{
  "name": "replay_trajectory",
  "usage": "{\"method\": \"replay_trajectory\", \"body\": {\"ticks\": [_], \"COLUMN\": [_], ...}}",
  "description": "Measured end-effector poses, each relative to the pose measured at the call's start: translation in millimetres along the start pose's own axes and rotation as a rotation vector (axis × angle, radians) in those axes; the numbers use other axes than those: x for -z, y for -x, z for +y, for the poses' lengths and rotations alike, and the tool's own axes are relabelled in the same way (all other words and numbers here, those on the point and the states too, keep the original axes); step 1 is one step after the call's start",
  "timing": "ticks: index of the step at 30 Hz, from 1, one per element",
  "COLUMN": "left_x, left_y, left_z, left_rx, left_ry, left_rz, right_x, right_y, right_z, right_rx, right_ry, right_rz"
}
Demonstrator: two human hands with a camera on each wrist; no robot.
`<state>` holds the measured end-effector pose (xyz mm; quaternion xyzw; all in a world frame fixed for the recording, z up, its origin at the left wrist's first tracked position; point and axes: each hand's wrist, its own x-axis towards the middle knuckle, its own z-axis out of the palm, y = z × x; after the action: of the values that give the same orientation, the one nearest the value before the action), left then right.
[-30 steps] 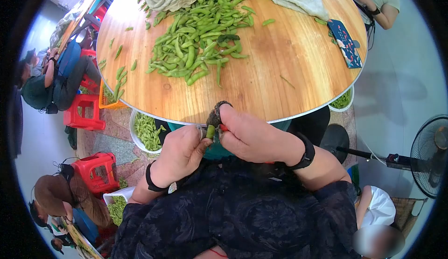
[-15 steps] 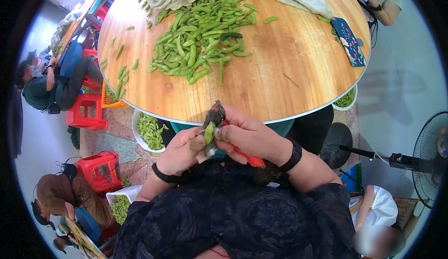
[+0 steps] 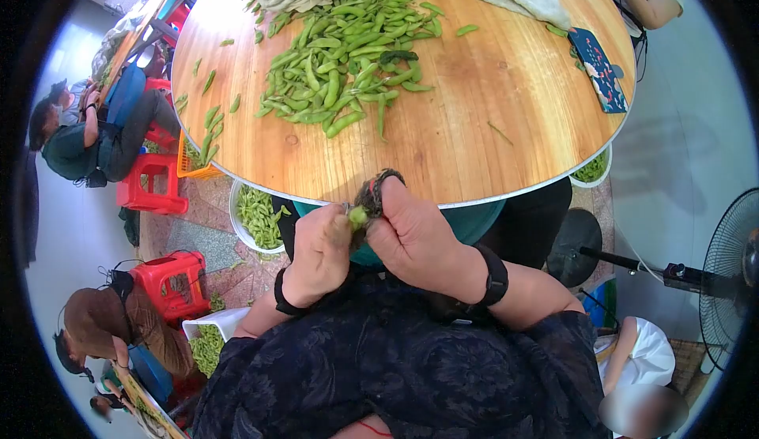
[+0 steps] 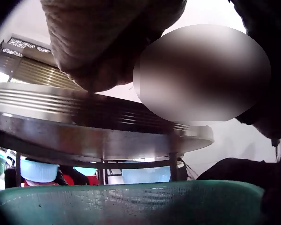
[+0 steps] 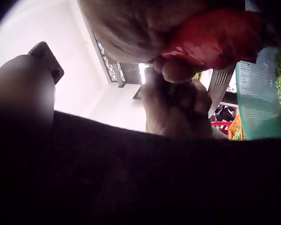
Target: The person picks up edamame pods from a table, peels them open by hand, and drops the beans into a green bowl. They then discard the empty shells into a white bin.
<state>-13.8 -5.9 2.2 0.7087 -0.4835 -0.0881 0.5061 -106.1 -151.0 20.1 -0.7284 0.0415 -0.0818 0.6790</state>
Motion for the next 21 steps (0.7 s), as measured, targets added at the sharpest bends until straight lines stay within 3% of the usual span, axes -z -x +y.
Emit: {"method": "replay_trajectory", "body": {"ticks": [1, 2, 3, 6, 8, 11, 13, 14, 17, 18, 20, 21], "left_x": [0.2, 0.5, 1.5, 6.2, 10.5, 14.2, 13.2, 12.5, 5.8, 5.5, 6.0, 8.2], "left_y": [1.2, 2.6, 3.0, 0.2, -0.4, -1.6, 0.2, 1.6, 7.2, 7.7, 7.8, 9.5], "left_z": [0.1, 0.2, 1.5, 9.2, 11.6, 4.9, 0.4, -1.7, -3.3, -1.1, 5.5, 8.6], "left_rx": [0.106, 0.212, 0.213, 0.117, -0.003, -0.128, -0.158, -0.188, -0.085, -0.086, 0.164, 0.167], "left_ry": [0.085, 0.169, 0.169, 0.177, -0.174, -0.243, -0.255, -0.265, -0.167, -0.166, 0.236, 0.238], "left_rz": [-0.016, -0.033, -0.035, -0.056, -0.006, -0.025, -0.02, -0.017, 0.001, 0.0, -0.05, -0.05], "right_x": [-0.1, -0.2, -0.1, 5.3, 6.7, 3.3, 1.3, -1.0, -7.1, -7.6, -4.1, 1.3], "right_y": [-0.1, 0.9, 2.3, 4.5, 3.8, 2.7, 3.5, 3.9, 3.1, 2.8, 2.5, 2.6], "right_z": [0.7, -0.2, -2.6, -6.4, -7.4, -7.1, -6.0, -3.8, 2.8, 3.1, -1.6, -10.6], "right_rx": [0.094, 0.092, 0.0, -0.157, -0.219, -0.107, 0.126, 0.127, 0.252, 0.225, 0.195, -0.141], "right_ry": [0.131, 0.13, 0.08, 0.008, -0.016, 0.002, 0.227, 0.226, 0.316, 0.26, 0.207, -0.119], "right_rz": [0.012, 0.012, 0.012, 0.001, -0.012, -0.029, 0.008, 0.007, 0.049, 0.054, 0.058, -0.049]}}
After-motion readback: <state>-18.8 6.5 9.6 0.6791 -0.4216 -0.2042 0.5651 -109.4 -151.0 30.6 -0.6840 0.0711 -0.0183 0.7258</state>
